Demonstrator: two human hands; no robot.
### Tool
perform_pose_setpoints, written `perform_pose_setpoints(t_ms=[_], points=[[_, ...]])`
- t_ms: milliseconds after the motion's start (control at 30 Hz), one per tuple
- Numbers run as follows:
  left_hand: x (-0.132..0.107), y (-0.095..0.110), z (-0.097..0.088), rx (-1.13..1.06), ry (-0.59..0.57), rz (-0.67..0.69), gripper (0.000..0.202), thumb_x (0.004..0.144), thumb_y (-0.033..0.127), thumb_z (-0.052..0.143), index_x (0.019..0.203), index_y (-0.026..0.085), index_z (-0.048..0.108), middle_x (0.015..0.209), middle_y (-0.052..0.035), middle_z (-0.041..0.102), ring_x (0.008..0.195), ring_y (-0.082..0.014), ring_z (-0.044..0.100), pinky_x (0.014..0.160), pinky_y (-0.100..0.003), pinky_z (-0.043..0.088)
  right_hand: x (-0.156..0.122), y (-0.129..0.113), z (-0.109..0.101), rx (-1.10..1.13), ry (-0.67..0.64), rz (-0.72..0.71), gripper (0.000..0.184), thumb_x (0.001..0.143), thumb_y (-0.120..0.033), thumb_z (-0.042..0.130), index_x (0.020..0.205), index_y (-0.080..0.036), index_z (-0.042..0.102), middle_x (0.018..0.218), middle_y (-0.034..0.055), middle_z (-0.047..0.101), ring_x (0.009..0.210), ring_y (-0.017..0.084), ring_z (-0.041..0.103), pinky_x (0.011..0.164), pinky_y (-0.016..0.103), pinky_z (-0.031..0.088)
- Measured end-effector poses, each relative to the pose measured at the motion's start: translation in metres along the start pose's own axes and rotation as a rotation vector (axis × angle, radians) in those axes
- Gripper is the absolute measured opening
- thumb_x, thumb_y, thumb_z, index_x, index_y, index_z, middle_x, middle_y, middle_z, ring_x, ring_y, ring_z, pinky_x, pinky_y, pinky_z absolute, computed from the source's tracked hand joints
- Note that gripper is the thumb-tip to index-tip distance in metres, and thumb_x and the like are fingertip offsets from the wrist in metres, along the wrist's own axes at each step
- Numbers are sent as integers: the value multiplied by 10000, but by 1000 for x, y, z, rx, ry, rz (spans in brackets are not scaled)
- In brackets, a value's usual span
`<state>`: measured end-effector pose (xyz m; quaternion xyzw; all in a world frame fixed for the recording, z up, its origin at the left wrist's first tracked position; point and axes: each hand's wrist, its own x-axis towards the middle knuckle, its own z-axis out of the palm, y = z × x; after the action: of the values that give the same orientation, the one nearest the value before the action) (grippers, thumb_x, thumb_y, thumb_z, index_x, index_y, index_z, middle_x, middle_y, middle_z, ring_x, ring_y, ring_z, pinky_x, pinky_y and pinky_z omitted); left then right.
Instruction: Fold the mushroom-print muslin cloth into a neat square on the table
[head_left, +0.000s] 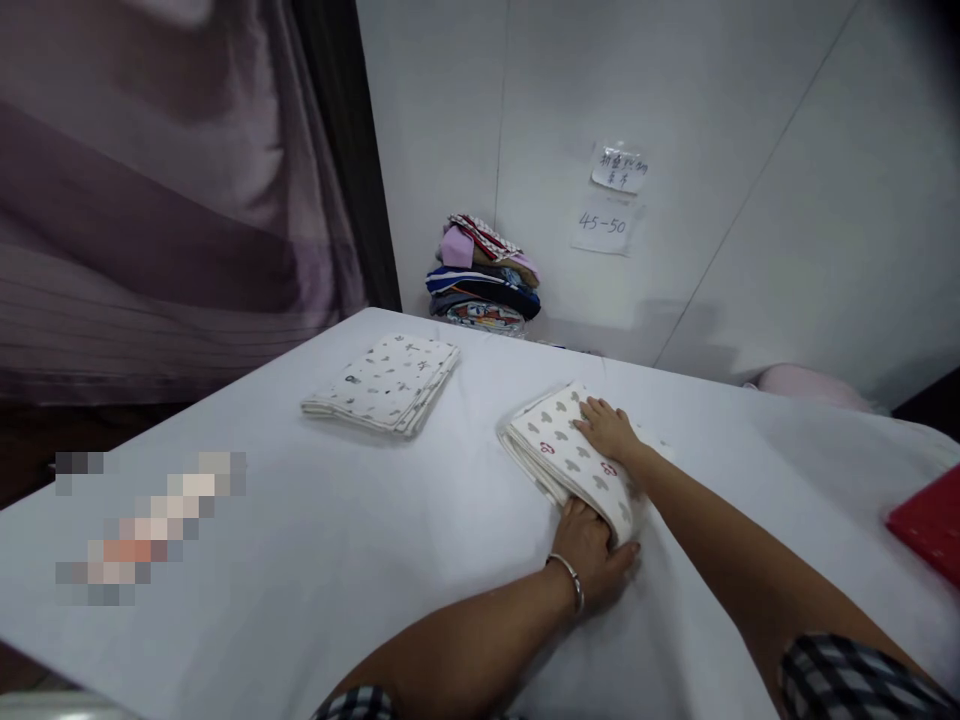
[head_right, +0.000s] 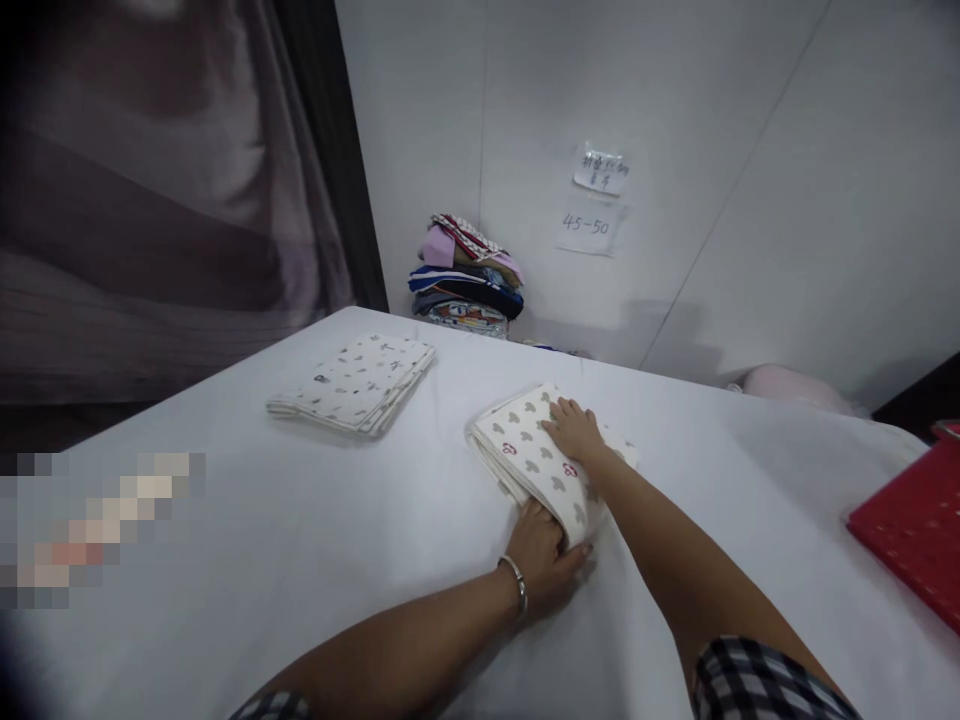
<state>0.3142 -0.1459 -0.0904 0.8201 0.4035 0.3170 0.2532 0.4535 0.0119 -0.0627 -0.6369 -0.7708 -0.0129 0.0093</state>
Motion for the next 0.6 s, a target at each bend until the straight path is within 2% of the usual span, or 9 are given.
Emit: perform_pose_setpoints(t_ms=[167,267,400,467,600], points=[[2,-2,1,-14,22,16,310,769,400,571,1004,220,664,1175,-60,587,1143,-249,440,1025,-414,289,6,0,14,-9,-2,22,540,915,-457,235,1378,-196,328,1478,88,250,1337,262,212,1024,499,227],[2,-1,0,6,4,19,319,775,412,559,997,211,669,1170,-68,589,1145,-257,434,1022,-421,293,6,-1,9,19,-30,34,541,913,-454,237,1380,-196,329,1481,89,242,1344,260,199,1035,500,211],[1,0,-2,48,-36,15,344,769,433,564,985,189,672,1132,-83,605,1123,-262,449,1015,-422,297,-3,4,-4,101,-33,9,510,887,-465,327,1328,-223,409,1457,93,297,1339,275,219,1037,522,208],[0,1,-3,61,-36,24,378,770,442,561,1038,191,652,1140,-83,598,1128,-263,444,1015,-425,293,-16,11,-6,156,45,48,493,868,-446,380,1302,-221,445,1446,100,316,1336,285,226,1044,535,195],[-3,2,-9,110,-23,52,445,751,474,583,1113,217,607,1131,-67,592,1124,-262,437,1031,-441,255,-63,30,6,425,291,255,547,825,-422,445,1300,-152,454,1433,133,325,1329,286,256,1073,475,223]])
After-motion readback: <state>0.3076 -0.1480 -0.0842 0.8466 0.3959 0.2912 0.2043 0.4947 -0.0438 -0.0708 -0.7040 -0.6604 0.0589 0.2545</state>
